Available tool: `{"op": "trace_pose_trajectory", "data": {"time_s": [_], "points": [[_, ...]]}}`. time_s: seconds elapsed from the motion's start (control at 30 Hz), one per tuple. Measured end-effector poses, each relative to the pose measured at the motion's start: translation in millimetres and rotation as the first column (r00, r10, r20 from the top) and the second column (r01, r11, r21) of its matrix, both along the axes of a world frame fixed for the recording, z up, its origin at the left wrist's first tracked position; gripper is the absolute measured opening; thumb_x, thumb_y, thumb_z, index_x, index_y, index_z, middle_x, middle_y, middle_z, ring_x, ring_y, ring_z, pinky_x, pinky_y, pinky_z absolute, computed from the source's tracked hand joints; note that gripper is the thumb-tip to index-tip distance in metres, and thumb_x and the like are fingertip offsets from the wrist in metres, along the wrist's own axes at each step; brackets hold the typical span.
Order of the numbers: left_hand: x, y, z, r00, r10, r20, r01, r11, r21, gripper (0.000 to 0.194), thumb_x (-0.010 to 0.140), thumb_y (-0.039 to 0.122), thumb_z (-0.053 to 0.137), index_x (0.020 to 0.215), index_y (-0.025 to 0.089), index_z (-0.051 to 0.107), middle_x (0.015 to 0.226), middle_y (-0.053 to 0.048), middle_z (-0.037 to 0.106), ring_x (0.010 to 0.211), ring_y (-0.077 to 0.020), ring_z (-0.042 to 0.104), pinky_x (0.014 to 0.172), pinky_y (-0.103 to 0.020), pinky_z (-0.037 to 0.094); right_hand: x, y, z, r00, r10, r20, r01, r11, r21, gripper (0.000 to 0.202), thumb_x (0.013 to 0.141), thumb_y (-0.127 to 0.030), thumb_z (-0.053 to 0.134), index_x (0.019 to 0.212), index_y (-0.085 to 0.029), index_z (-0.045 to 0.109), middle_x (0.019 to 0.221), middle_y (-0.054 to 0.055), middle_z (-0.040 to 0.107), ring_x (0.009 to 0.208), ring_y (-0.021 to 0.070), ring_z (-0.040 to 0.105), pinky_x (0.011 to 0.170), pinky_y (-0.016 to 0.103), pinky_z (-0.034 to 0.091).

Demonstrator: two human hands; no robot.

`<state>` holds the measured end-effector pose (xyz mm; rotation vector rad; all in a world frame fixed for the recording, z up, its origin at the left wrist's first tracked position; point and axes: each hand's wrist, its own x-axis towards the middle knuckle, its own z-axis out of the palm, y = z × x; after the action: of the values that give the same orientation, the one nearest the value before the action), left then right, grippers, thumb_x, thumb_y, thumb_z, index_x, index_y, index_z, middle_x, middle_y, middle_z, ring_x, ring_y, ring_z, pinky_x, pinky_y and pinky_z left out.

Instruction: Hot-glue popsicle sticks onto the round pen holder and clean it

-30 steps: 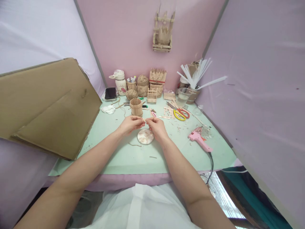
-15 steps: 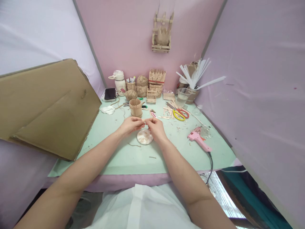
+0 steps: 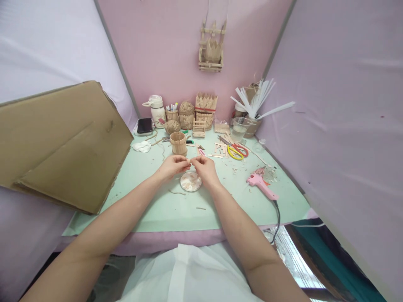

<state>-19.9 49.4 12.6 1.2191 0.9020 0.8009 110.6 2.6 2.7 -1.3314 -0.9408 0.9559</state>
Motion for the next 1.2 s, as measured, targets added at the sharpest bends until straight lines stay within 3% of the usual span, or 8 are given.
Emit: {"op": "trace_pose_trajectory", "data": {"time_s": [0.17, 0.37, 0.5, 0.7, 0.8, 0.97, 1.1, 1.2], "points": [[-2.4, 6.2, -0.2, 0.998, 0.064, -0.005, -0.064, 0.998, 0.025, 0.016, 0.067, 0.026, 0.07, 0.071, 0.012, 0.063, 0.068, -0.005, 0.064, 0.064, -0.0111, 0.06, 0.067, -0.025, 0.047, 26.9, 0.4, 4.8, 0.943, -0.124, 0.31, 0.118, 0.992, 0.041, 0.018, 0.066, -0.034, 0.06, 0.068, -0.017, 0.063, 0.062, 0.0, 0.059, 0.058, 0.0124, 0.047, 0.057, 0.025, 0.036], [-5.5, 6.6, 3.8, 0.999, 0.05, -0.006, -0.05, 0.999, -0.006, 0.017, 0.067, 0.026, 0.068, 0.072, 0.011, 0.063, 0.07, -0.005, 0.064, 0.065, -0.0099, 0.06, 0.064, -0.022, 0.045, 52.0, 1.1, -7.1, 0.709, 0.116, 0.695, 0.046, 0.977, -0.21, 0.011, 0.066, -0.024, 0.057, 0.058, -0.019, 0.062, 0.057, 0.001, 0.059, 0.059, 0.0149, 0.05, 0.058, 0.027, 0.033], [-7.8, 6.1, 9.2, 0.998, 0.061, 0.026, -0.06, 0.997, -0.039, 0.018, 0.063, 0.025, 0.072, 0.071, 0.011, 0.063, 0.069, -0.005, 0.064, 0.064, -0.01, 0.06, 0.064, -0.022, 0.046, 49.6, 1.1, -12.3, 0.625, 0.17, 0.762, 0.054, 0.964, -0.26, 0.008, 0.066, -0.02, 0.058, 0.059, -0.02, 0.063, 0.065, 0.003, 0.064, 0.064, 0.0162, 0.053, 0.059, 0.027, 0.033], [-12.6, 10.4, 13.5, 0.994, 0.062, 0.09, -0.053, 0.994, -0.101, 0.017, 0.062, 0.021, 0.073, 0.07, 0.01, 0.063, 0.068, -0.004, 0.063, 0.059, -0.0066, 0.056, 0.06, -0.02, 0.046, 53.0, -12.8, 5.5, 0.627, -0.016, 0.779, 0.134, 0.987, -0.087, 0.018, 0.077, -0.031, 0.051, 0.075, -0.02, 0.066, 0.077, 0.006, 0.068, 0.072, 0.0182, 0.057, 0.064, 0.028, 0.036], [-14.0, 11.3, 15.0, 0.993, 0.055, 0.104, -0.041, 0.99, -0.134, 0.015, 0.063, 0.019, 0.073, 0.069, 0.01, 0.062, 0.066, -0.004, 0.063, 0.058, -0.0063, 0.056, 0.059, -0.019, 0.046, 73.7, -32.7, 19.9, 0.593, -0.086, 0.8, 0.182, 0.983, -0.029, 0.022, 0.077, -0.034, 0.05, 0.08, -0.02, 0.066, 0.083, 0.006, 0.069, 0.076, 0.0197, 0.059, 0.07, 0.03, 0.039], [-15.1, 12.5, 17.3, 0.99, 0.031, 0.135, -0.008, 0.985, -0.172, 0.011, 0.066, 0.014, 0.07, 0.07, 0.01, 0.061, 0.065, -0.004, 0.063, 0.058, -0.0063, 0.057, 0.057, -0.018, 0.047, 128.3, -81.4, 30.6, 0.42, -0.095, 0.902, 0.408, 0.908, -0.094, 0.029, 0.074, -0.038, 0.052, 0.09, -0.018, 0.067, 0.091, 0.011, 0.068, 0.085, 0.0252, 0.06, 0.073, 0.034, 0.04], [-16.0, 13.7, 17.1, 0.987, 0.0, 0.158, 0.029, 0.983, -0.18, 0.01, 0.067, 0.014, 0.069, 0.071, 0.01, 0.06, 0.067, -0.004, 0.063, 0.06, -0.0066, 0.059, 0.058, -0.017, 0.047, 164.1, -113.8, 22.3, 0.334, 0.034, 0.942, 0.462, 0.865, -0.195, 0.036, 0.069, -0.044, 0.057, 0.09, -0.016, 0.068, 0.097, 0.015, 0.067, 0.093, 0.0307, 0.059, 0.076, 0.037, 0.041], [-17.9, 14.4, 18.6, 0.987, -0.038, 0.155, 0.068, 0.979, -0.192, 0.011, 0.067, 0.015, 0.07, 0.072, 0.01, 0.061, 0.069, -0.004, 0.063, 0.058, -0.0058, 0.058, 0.058, -0.017, 0.048, 180.8, -121.4, 8.3, 0.275, 0.079, 0.958, 0.526, 0.822, -0.219, 0.043, 0.066, -0.049, 0.059, 0.094, -0.016, 0.067, 0.101, 0.016, 0.066, 0.098, 0.0334, 0.058, 0.078, 0.039, 0.041]]}}
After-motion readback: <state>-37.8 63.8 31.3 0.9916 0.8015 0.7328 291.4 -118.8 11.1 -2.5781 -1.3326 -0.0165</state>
